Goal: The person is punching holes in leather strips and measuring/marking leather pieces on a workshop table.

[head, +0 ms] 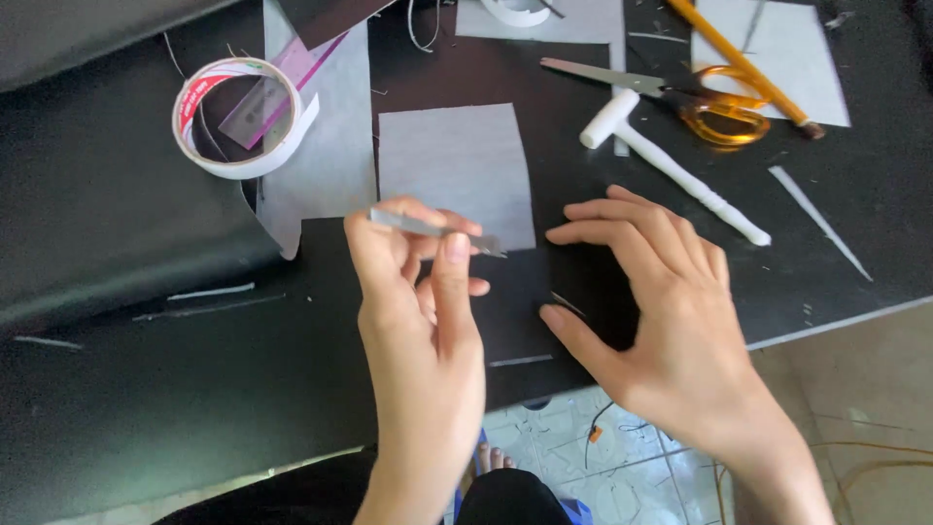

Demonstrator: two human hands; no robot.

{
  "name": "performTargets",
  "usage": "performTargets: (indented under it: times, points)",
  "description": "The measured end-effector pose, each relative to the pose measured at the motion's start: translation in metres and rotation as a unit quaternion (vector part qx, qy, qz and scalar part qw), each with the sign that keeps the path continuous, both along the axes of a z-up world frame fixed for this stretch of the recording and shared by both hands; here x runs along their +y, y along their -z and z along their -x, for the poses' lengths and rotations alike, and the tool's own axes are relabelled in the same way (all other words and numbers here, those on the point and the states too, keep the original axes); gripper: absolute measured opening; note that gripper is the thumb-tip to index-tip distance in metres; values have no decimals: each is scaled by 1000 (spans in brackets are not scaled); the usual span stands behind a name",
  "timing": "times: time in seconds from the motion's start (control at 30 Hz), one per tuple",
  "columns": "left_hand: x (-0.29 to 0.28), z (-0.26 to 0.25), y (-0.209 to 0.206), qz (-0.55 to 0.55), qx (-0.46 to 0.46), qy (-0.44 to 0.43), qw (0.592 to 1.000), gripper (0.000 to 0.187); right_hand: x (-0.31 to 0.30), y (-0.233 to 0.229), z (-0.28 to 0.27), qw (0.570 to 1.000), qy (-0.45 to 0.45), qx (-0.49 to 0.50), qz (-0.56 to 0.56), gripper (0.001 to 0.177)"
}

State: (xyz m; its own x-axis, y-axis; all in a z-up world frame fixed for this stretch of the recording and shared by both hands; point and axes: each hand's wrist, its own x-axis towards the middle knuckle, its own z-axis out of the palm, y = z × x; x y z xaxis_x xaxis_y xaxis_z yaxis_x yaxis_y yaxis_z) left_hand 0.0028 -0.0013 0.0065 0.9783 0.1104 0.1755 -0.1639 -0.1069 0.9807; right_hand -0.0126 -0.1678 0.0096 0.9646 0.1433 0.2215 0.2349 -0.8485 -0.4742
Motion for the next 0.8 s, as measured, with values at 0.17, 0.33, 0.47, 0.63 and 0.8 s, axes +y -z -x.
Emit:
performTargets:
  times: [0.17, 0.33, 0.47, 0.63, 0.8]
  points:
    - [0, -4, 0, 39, 67, -16, 997, 10, 1, 1, -5, 999, 16, 24, 28, 51]
    - [-1, -8, 0, 72, 75, -33, 994, 11, 1, 2, -9, 998, 23, 47, 44, 55]
    - [-5, -9, 12, 181, 5, -105, 978, 19, 0, 3, -11, 997, 28, 49, 59, 57]
    - [21, -9, 23, 193, -21, -143, 971, 30, 0, 5, -13, 995, 41, 60, 69, 56]
    - [87, -9, -1, -58, 5, -146, 988, 40, 7, 3, -12, 993, 59, 62, 78, 52]
